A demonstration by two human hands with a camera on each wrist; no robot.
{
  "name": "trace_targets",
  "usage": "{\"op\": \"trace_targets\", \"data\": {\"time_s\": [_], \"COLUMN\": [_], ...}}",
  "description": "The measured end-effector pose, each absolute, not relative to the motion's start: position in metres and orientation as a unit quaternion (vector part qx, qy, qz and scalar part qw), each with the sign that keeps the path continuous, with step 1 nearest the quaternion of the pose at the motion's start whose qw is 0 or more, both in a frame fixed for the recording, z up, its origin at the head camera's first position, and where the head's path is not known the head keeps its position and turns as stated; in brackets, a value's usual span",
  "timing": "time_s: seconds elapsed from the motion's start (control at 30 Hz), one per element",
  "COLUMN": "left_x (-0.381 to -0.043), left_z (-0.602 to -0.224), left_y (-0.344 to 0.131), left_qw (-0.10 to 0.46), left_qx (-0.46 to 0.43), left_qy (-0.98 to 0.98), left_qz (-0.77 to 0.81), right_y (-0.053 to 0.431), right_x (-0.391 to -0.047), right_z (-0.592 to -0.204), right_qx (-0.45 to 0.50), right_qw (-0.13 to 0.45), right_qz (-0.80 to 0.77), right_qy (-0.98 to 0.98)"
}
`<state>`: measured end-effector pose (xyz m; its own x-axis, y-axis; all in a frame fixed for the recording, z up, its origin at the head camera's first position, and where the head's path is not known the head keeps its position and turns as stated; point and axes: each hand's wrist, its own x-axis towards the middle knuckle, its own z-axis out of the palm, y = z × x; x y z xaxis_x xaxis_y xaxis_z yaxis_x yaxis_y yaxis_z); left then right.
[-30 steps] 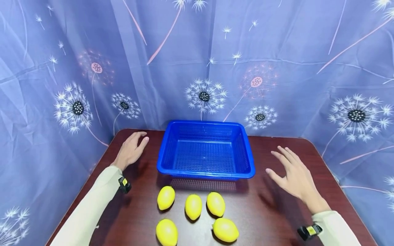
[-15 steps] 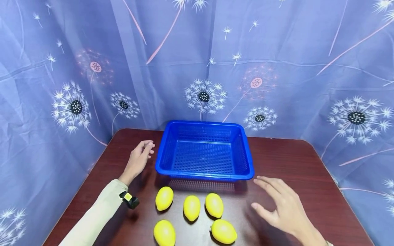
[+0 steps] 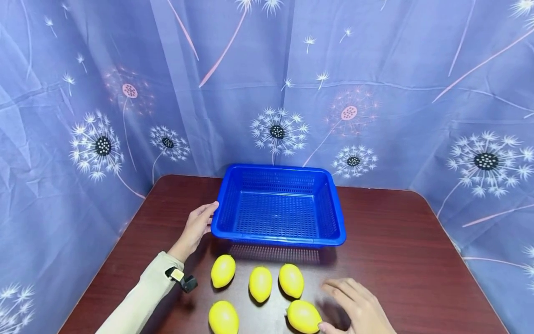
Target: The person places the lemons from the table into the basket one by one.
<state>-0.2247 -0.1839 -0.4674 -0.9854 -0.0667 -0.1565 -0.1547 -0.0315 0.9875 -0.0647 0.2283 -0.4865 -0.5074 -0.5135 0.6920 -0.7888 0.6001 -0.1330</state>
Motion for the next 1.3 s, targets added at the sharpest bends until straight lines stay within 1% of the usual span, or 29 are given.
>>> {"op": "trace_targets", "data": {"time_s": [0.1,0.3,0.57,0.87,1.13,1.3], "left_x": [-0.225,-0.224,-0.222,-0.224,-0.227,-0.227], "left_z": [-0.468,-0.473,-0.476,-0.470,-0.468,-0.468], "left_y": [-0.184,-0.186,-0.189,-0.190,-0.191,-0.192], "left_qw": [0.050,0.070,0.121,0.131,0.135,0.138], "left_qx": [-0.081,-0.080,-0.093,-0.100,-0.116,-0.115], "left_qy": [0.678,0.647,0.605,0.575,0.568,0.569], "left_qz": [0.729,0.755,0.781,0.801,0.803,0.803], "right_y": [0.225,0.218,0.213,0.214,0.211,0.208], "right_x": [-0.060,-0.056,-0.050,-0.047,-0.045,-0.043], "right_z": [-0.494,-0.507,-0.524,-0.530,-0.531,-0.535], "right_qx": [0.394,0.406,0.395,0.384,0.359,0.336], "right_qw": [0.309,0.316,0.313,0.295,0.241,0.226], "right_qz": [0.231,0.234,0.219,0.209,0.236,0.237], "right_qy": [-0.834,-0.825,-0.836,-0.850,-0.870,-0.883]}}
